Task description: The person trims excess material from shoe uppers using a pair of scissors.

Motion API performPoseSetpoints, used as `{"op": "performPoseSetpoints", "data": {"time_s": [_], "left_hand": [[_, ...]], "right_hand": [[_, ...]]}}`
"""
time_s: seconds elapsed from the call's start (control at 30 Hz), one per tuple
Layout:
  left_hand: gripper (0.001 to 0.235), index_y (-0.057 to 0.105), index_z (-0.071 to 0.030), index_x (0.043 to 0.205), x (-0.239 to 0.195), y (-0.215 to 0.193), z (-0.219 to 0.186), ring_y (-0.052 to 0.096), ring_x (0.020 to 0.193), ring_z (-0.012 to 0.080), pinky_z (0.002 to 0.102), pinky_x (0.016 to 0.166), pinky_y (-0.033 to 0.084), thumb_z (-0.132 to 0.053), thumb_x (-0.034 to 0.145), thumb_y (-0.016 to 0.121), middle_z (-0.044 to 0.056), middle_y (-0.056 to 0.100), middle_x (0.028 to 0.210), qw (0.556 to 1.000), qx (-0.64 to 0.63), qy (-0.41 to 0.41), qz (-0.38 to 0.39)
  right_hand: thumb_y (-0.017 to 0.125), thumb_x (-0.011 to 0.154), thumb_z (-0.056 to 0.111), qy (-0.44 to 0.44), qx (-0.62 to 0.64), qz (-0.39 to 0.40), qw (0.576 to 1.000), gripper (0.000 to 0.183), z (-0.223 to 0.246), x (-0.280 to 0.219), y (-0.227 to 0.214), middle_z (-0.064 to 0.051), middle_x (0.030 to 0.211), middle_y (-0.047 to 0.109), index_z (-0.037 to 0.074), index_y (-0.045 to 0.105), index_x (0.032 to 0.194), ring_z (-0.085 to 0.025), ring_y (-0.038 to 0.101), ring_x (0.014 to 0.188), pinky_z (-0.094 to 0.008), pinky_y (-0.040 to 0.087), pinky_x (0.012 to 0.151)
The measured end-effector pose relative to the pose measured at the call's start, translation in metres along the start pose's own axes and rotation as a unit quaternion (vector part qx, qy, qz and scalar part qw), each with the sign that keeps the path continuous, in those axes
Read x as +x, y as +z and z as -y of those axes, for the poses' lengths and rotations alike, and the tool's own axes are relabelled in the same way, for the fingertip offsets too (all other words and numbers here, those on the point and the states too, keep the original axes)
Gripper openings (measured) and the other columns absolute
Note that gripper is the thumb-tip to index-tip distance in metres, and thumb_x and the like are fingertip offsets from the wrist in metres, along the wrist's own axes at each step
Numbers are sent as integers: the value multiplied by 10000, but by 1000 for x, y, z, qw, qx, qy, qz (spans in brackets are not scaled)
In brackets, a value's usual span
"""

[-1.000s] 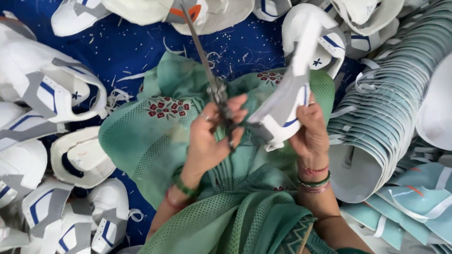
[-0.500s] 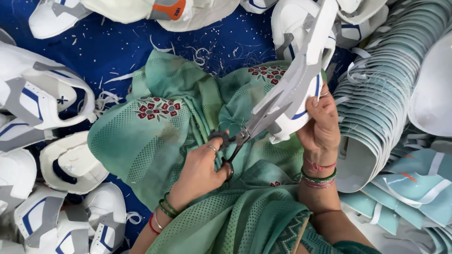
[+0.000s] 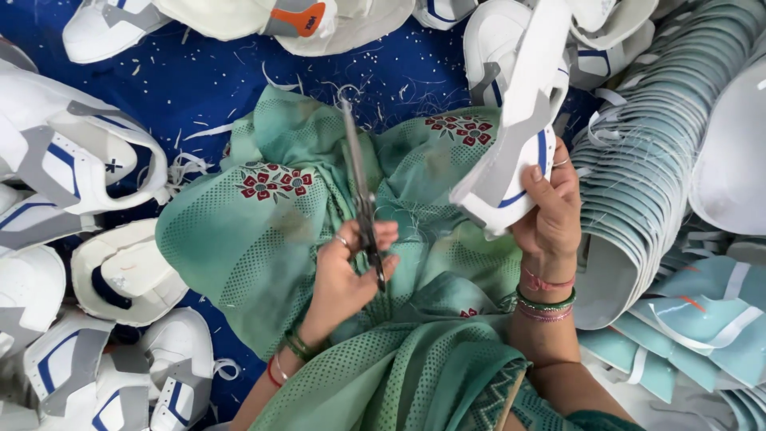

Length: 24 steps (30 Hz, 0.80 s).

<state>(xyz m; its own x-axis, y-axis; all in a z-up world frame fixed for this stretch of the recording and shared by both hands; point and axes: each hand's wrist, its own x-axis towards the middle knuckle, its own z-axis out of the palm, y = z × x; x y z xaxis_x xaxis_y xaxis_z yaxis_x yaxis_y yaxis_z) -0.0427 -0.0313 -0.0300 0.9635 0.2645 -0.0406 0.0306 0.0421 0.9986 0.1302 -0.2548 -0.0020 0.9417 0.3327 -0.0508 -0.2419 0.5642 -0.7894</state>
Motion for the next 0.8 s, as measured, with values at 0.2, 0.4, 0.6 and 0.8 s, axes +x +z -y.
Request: {"op": "performPoseSetpoints", "data": {"time_s": [0.2, 0.4, 0.6, 0.8], "left_hand": [[500, 598, -11, 1202, 23, 5, -14, 710, 1105, 151, 301, 1003, 579, -48, 791, 882, 88, 725, 1219, 997, -78, 12, 14], [408, 634, 14, 1110, 43, 13, 18, 632, 912, 130, 284, 813, 520, -25, 802, 898, 69, 709, 1036, 974, -216, -13, -67], [334, 633, 29, 1235, 4, -141, 39, 673, 982, 136, 284, 873, 564, -8, 914, 716, 42, 711, 1113, 902, 20, 80, -424], [311, 569, 16, 1336, -107, -254, 78, 625, 1074, 195, 309, 956, 519, -90, 1044, 580, 79, 653, 1219, 790, 161, 181, -563]], "right_hand": [[644, 1006, -32, 6, -49, 53, 997, 431, -4, -7, -12, -115, 1286, 669, -2, 518, 1417, -197, 675, 1168, -350, 541, 1090], [820, 825, 35, 51, -466, 306, 829, 506, 4, -9, -7, -95, 1075, 732, -32, 627, 1287, -128, 653, 948, -296, 549, 861], [702, 917, 20, 161, -452, 364, 798, 397, 0, 9, 2, -60, 1046, 774, 1, 642, 1310, -136, 723, 965, -291, 584, 844], [628, 971, 16, 147, -358, 254, 886, 351, -26, 54, -5, -80, 1157, 715, 12, 616, 1322, -153, 678, 1054, -299, 565, 909]]}}
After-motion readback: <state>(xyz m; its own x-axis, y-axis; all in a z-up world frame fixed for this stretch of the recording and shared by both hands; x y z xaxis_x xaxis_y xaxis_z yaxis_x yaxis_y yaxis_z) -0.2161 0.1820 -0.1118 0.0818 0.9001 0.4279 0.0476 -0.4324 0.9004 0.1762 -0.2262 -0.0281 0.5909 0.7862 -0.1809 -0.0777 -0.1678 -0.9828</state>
